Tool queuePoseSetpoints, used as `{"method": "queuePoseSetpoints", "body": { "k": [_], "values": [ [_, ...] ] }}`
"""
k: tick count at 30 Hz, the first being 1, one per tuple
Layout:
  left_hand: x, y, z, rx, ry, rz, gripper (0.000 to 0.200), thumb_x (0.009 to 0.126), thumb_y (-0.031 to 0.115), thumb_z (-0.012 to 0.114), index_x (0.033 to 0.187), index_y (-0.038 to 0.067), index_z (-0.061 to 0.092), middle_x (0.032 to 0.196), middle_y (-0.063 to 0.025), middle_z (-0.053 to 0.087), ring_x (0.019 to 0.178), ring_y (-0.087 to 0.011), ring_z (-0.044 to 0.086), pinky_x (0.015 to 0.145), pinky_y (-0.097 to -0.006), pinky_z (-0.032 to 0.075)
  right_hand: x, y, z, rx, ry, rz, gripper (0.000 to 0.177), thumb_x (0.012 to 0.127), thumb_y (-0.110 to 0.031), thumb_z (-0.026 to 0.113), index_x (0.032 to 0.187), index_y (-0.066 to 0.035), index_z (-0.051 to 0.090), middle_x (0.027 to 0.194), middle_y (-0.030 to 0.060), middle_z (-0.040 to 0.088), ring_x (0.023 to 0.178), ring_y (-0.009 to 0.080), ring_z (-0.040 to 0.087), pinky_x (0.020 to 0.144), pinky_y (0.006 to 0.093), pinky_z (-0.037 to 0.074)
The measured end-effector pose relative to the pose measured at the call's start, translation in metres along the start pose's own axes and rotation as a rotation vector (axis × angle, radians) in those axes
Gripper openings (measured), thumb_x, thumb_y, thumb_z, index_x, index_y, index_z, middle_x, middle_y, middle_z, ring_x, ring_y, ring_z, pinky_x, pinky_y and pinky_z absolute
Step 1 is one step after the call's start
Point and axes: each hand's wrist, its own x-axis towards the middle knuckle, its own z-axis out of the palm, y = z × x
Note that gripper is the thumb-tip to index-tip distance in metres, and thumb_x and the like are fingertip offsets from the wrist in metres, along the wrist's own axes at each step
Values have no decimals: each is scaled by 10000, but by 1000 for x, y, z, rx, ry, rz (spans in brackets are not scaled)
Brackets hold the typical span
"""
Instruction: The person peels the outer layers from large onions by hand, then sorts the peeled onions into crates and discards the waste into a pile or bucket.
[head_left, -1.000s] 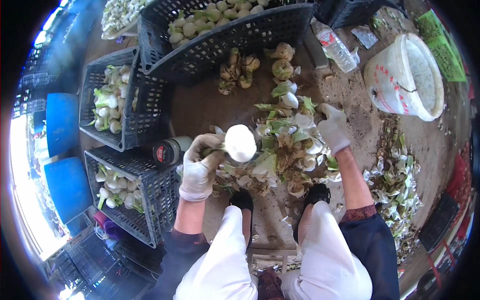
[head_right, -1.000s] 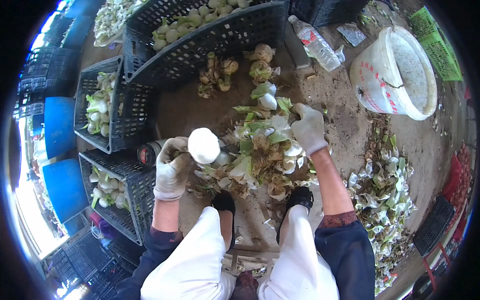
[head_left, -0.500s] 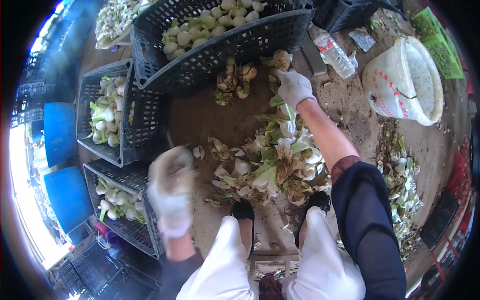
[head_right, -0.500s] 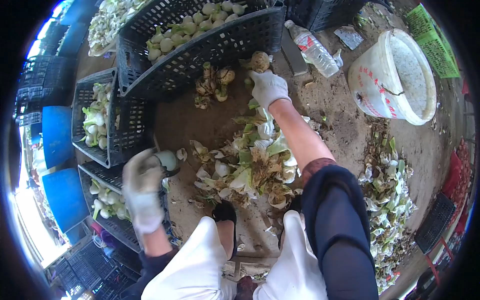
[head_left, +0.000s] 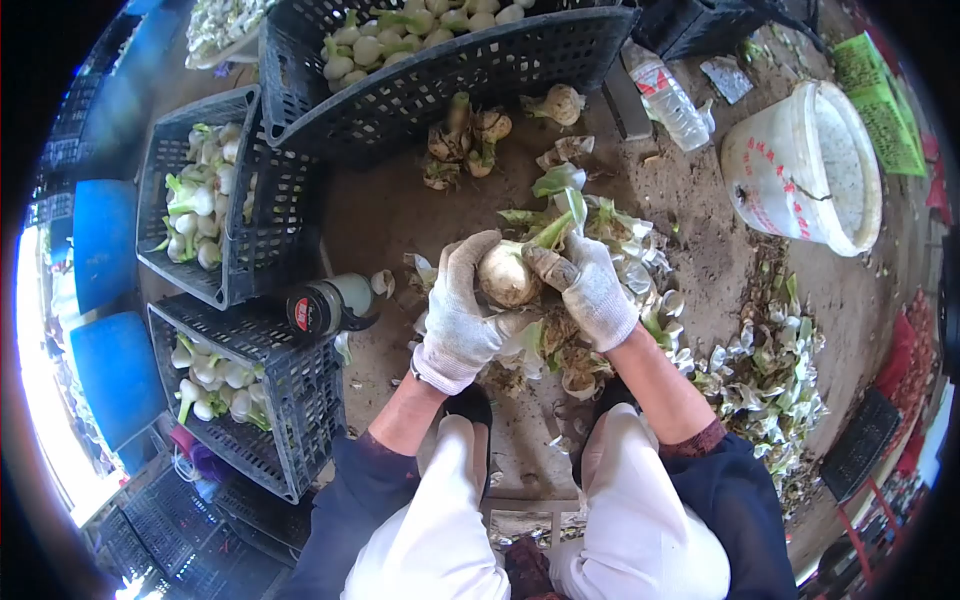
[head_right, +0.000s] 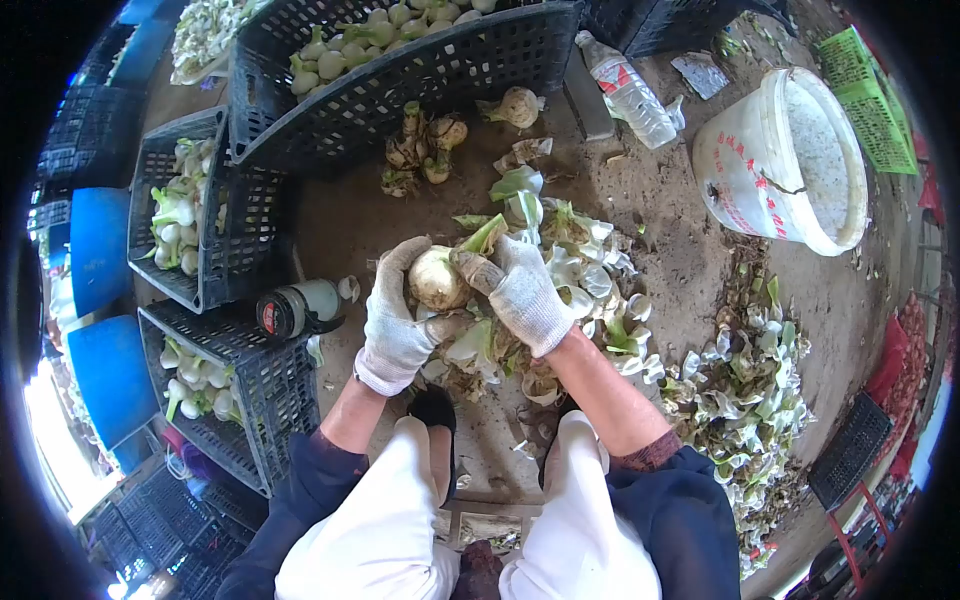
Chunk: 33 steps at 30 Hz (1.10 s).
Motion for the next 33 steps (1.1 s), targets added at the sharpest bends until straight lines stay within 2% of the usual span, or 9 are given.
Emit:
{"method": "queuePoseSetpoints", "body": {
  "k": [5, 8, 15, 17, 19, 22, 24, 29, 33],
  "values": [
    [-3, 6, 4, -411, -10, -199, 880, 555, 254, 903, 1272, 12, 454, 1176, -113, 560, 1072, -212, 568, 952, -339, 466, -2, -13, -10, 10, -100, 30, 336, 877, -277, 670, 996, 34, 627, 855, 40, 635, 785, 97, 557, 700, 282, 473],
    [-4, 13, 5, 132, -29, 70, 908, 565, 260, 908, 1291, 9, 424, 1188, -95, 560, 1084, -190, 561, 959, -323, 466, -5, -20, -13, -72, -82, 46, 303, 885, -256, 662, 1004, 20, 632, 856, 34, 633, 783, 87, 554, 687, 271, 470],
    [-5, 11, 5, -741, -113, -360, 675, 741, 387, 794, 1232, 45, 482, 1137, -100, 579, 995, -175, 585, 881, -320, 494, -16, -19, -29, -8, -269, 177, 245, 894, -214, 637, 1028, -10, 644, 770, 4, 621, 654, 100, 564, 599, 290, 479],
    [-9, 2, -2, -1285, -162, -767, 630, 829, 568, 628, 1214, 82, 518, 1120, -78, 601, 983, -201, 598, 848, -336, 505, -15, 15, -31, -25, -299, -35, 229, 893, -211, 632, 1021, -21, 652, 734, -11, 622, 609, 131, 577, 560, 318, 481],
    [-10, 5, 1, -1181, -152, -804, 658, 864, 667, 477, 1209, 110, 539, 1099, -62, 620, 975, -222, 603, 826, -354, 508, -17, 22, -33, -600, -176, -536, 232, 882, -214, 645, 1011, -22, 658, 736, -12, 636, 631, 139, 594, 568, 331, 485],
    [-7, 12, 5, -1145, -14, -1047, 616, 878, 635, 493, 1211, 118, 534, 1050, -59, 627, 939, -207, 607, 784, -366, 516, -22, 14, -26, -294, -170, -321, 228, 853, -161, 659, 1034, -23, 661, 830, 3, 664, 718, 132, 608, 650, 309, 507],
    [-5, 3, 9, -930, -257, -688, 641, 871, 686, 452, 1150, 118, 558, 996, -61, 642, 883, -227, 639, 684, -349, 535, -25, 14, -24, 94, -105, -32, 248, 847, -44, 621, 1091, -25, 656, 920, 19, 670, 805, 102, 596, 730, 270, 505],
    [0, -13, 19, -913, 83, -683, 590, 904, 622, 469, 1088, 74, 583, 945, -67, 648, 830, -179, 642, 730, -323, 549, -28, 2, -23, -25, -168, -85, 259, 832, 1, 613, 1086, -15, 665, 929, 10, 674, 829, 62, 570, 744, 251, 493],
    [7, -25, 25, -848, 172, -695, 501, 944, 520, 493, 1054, 40, 586, 841, -59, 646, 683, -141, 610, 610, -281, 523, -38, 10, -30, 278, -273, 207, 266, 782, 4, 648, 1045, -12, 682, 930, 28, 682, 793, 87, 599, 713, 239, 494]
  ]
}}
